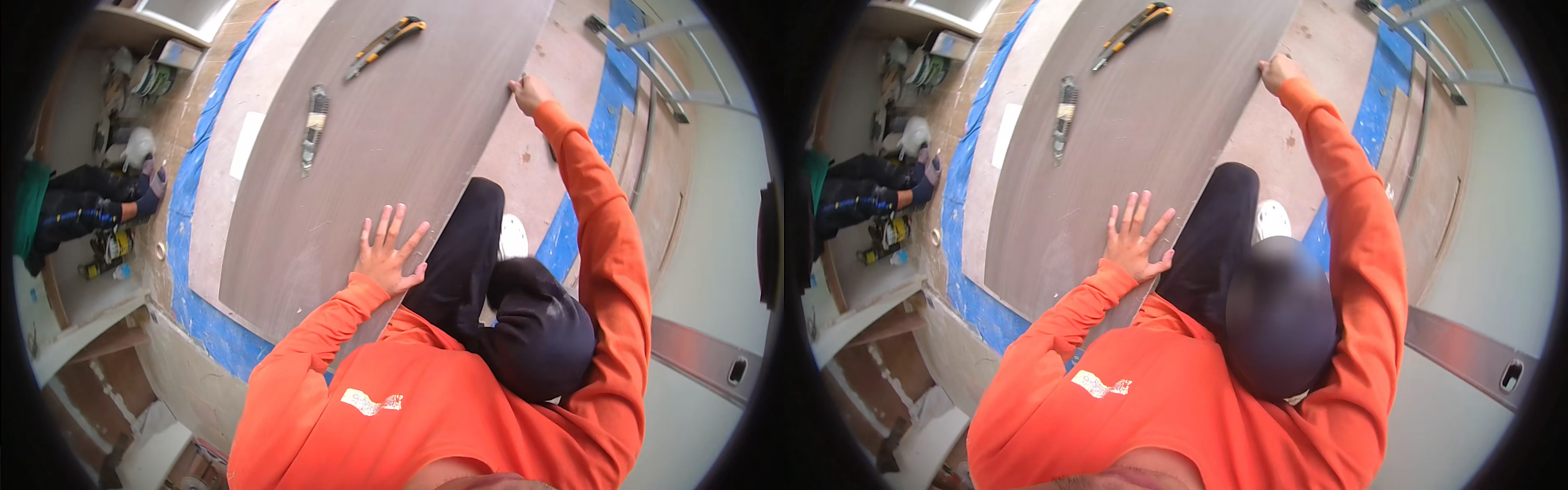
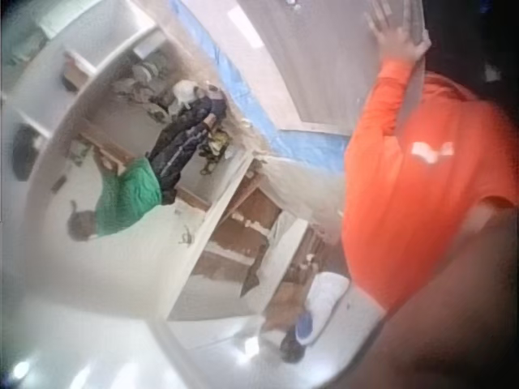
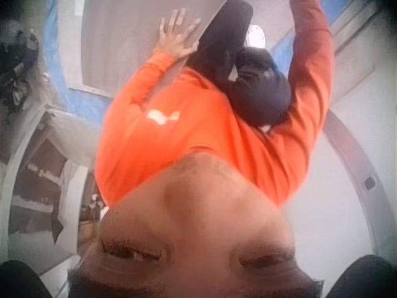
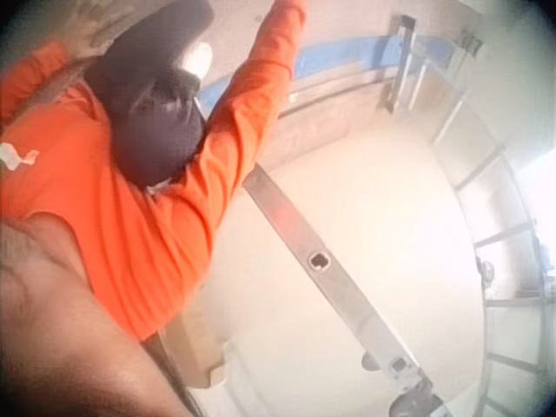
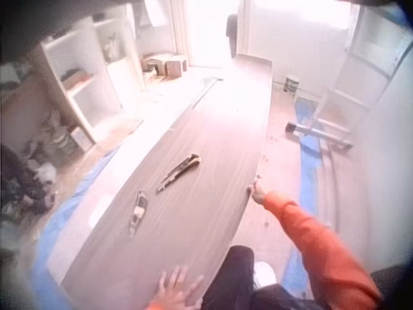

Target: The person kneels on the floor and uses a utility knife to score a line on a large sheet of laminate flooring. They then use a metal file to smooth the cut edge and remove burrs along the scored line.

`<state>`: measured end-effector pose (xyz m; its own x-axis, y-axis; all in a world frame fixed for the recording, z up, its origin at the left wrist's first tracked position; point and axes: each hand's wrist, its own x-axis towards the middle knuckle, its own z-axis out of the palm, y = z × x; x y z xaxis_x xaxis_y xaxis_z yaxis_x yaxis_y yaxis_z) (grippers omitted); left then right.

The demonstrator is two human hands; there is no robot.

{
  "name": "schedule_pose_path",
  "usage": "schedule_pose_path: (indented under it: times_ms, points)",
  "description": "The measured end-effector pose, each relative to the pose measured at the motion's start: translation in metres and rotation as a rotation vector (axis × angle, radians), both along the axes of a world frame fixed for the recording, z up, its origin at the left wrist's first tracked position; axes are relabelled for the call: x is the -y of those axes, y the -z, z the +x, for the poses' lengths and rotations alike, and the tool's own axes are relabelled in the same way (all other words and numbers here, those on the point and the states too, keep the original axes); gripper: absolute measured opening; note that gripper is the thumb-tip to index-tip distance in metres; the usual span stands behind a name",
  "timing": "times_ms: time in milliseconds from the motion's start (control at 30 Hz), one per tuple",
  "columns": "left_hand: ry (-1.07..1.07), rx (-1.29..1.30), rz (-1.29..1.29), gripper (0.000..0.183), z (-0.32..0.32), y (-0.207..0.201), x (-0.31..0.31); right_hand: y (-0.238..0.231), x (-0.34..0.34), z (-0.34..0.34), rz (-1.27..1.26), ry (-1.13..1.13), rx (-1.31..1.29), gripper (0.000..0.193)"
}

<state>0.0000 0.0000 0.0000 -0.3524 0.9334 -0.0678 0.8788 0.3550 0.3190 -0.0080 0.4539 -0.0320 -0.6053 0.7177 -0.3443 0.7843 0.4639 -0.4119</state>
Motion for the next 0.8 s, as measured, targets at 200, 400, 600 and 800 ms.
schedule_pose_path:
  times_ms: [200, 400, 600, 800]
  points:
    - [-0.010, 0.033, -0.046, 0.078, 0.000, -0.010, 0.013, -0.089, 0.106, -0.083, 0.408, -0.665, -0.258, 0.022]
    - [-0.017, 0.017, 0.009, 0.078, -0.001, -0.004, 0.007, -0.065, 0.150, -0.184, 0.888, -1.196, -0.020, 0.037]
    - [-0.038, 0.031, 0.058, 0.075, 0.005, -0.006, -0.006, -0.050, 0.126, -0.152, 0.494, -1.123, -0.302, 0.034]
    - [-0.047, 0.030, 0.206, 0.068, -0.019, -0.002, -0.110, -0.030, 0.003, -0.095, 0.388, -0.283, -0.574, 0.031]
